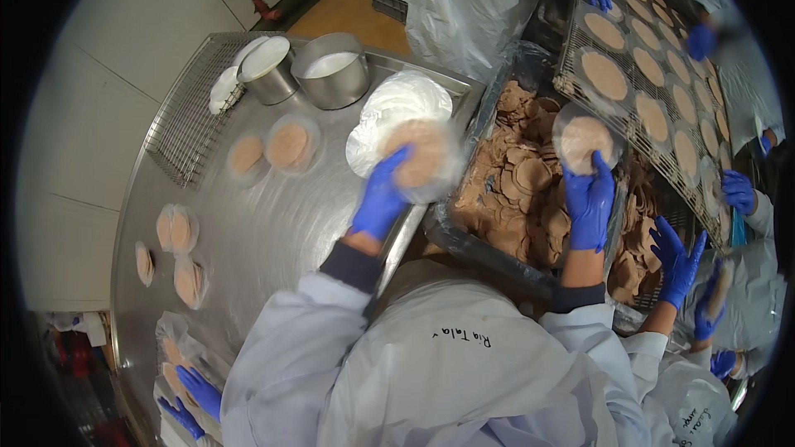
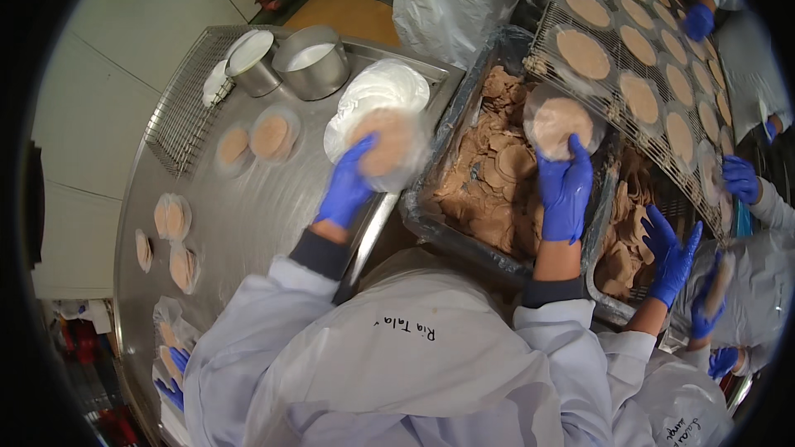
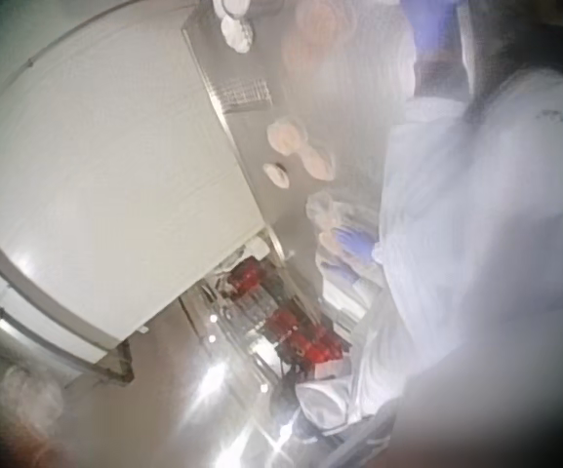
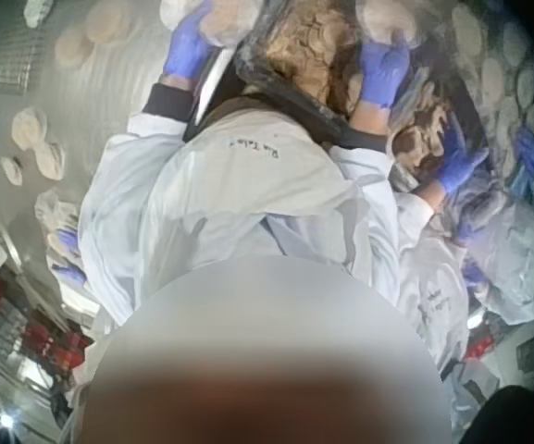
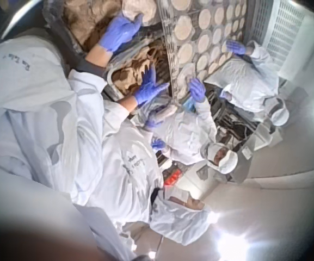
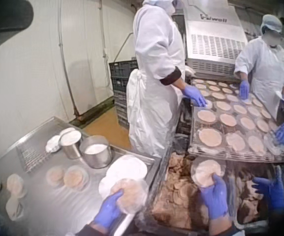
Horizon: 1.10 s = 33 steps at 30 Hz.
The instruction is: The person repeatedly picks up round food slices from a bulk container, places them into clear plastic cups, and arranges the cups on a wire rack. The task is performed by hand with blue gloves in a commercial kitchen environment.
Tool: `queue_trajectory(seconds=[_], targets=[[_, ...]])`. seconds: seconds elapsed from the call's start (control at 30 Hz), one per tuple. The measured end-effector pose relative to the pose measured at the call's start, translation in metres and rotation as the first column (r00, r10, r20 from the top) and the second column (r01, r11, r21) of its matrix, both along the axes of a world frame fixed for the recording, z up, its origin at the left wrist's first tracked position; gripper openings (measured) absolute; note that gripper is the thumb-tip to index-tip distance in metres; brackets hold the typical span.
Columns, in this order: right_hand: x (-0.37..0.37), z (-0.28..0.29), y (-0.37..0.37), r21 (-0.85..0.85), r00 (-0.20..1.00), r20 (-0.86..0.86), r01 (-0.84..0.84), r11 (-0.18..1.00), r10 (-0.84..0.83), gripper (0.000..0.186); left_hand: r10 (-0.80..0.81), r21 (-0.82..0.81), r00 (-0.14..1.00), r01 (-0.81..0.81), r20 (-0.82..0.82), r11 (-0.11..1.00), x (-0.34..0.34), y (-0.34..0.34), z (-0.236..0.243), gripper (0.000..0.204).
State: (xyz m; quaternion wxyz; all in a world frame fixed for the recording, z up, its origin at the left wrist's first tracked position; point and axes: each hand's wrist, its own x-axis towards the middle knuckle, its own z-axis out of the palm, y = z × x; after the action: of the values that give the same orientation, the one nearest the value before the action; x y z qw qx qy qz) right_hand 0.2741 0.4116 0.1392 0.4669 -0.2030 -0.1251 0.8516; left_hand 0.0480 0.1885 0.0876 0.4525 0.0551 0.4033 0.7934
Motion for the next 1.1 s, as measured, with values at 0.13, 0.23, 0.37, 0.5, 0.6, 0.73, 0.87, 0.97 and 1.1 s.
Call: queue_trajectory(seconds=[0.13, 0.23, 0.37, 0.5, 0.6, 0.73, 0.87, 0.97, 1.1], targets=[[0.015, -0.019, 0.001, -0.061, 0.989, 0.103, 0.116, 0.991, -0.109, 0.043, 0.663, -0.012, 0.716, -0.682, -0.220, 0.732, -0.042, -0.109, 0.034, 0.031], [0.001, 0.012, -0.003, 0.088, 0.992, -0.070, 0.114, 0.990, -0.108, 0.047, 0.338, -0.220, 0.642, -0.629, -0.689, 0.746, -0.100, -0.156, -0.065, 0.027], [-0.008, 0.035, -0.004, 0.142, 0.982, -0.172, 0.097, 0.985, -0.072, 0.053, 0.232, 0.048, 0.820, -0.243, -0.524, 0.969, -0.021, 0.033, -0.004, 0.036], [0.024, 0.041, 0.032, 0.100, 0.948, -0.099, 0.313, 0.944, -0.304, 0.050, -0.212, 0.304, 0.969, 0.164, 0.130, 0.938, 0.062, 0.183, 0.069, 0.058], [0.037, 0.034, 0.044, 0.064, 0.947, -0.085, 0.315, 0.947, -0.309, 0.042, -0.440, 0.529, 0.869, 0.271, 0.225, 0.805, 0.095, 0.235, 0.078, 0.046], [0.045, -0.002, 0.027, 0.021, 0.940, 0.002, 0.340, 0.940, -0.340, 0.041, -0.433, 0.311, 0.887, 0.371, 0.161, 0.875, 0.124, 0.212, 0.071, 0.043], [0.065, -0.054, -0.002, -0.332, 0.969, 0.105, 0.245, 0.911, -0.222, 0.043, -0.564, 0.350, 0.797, 0.476, 0.214, 0.806, 0.108, 0.164, 0.096, 0.047], [0.054, 0.021, -0.010, 0.037, 0.968, 0.035, 0.248, 0.968, -0.249, 0.043, -0.489, 0.430, 0.837, 0.359, 0.244, 0.829, 0.074, 0.139, 0.106, 0.047], [0.043, 0.134, 0.008, 0.384, 0.904, -0.164, 0.427, 0.819, -0.395, 0.042, -0.366, 0.460, 0.904, 0.234, 0.220, 0.857, 0.041, 0.124, 0.094, 0.047]])
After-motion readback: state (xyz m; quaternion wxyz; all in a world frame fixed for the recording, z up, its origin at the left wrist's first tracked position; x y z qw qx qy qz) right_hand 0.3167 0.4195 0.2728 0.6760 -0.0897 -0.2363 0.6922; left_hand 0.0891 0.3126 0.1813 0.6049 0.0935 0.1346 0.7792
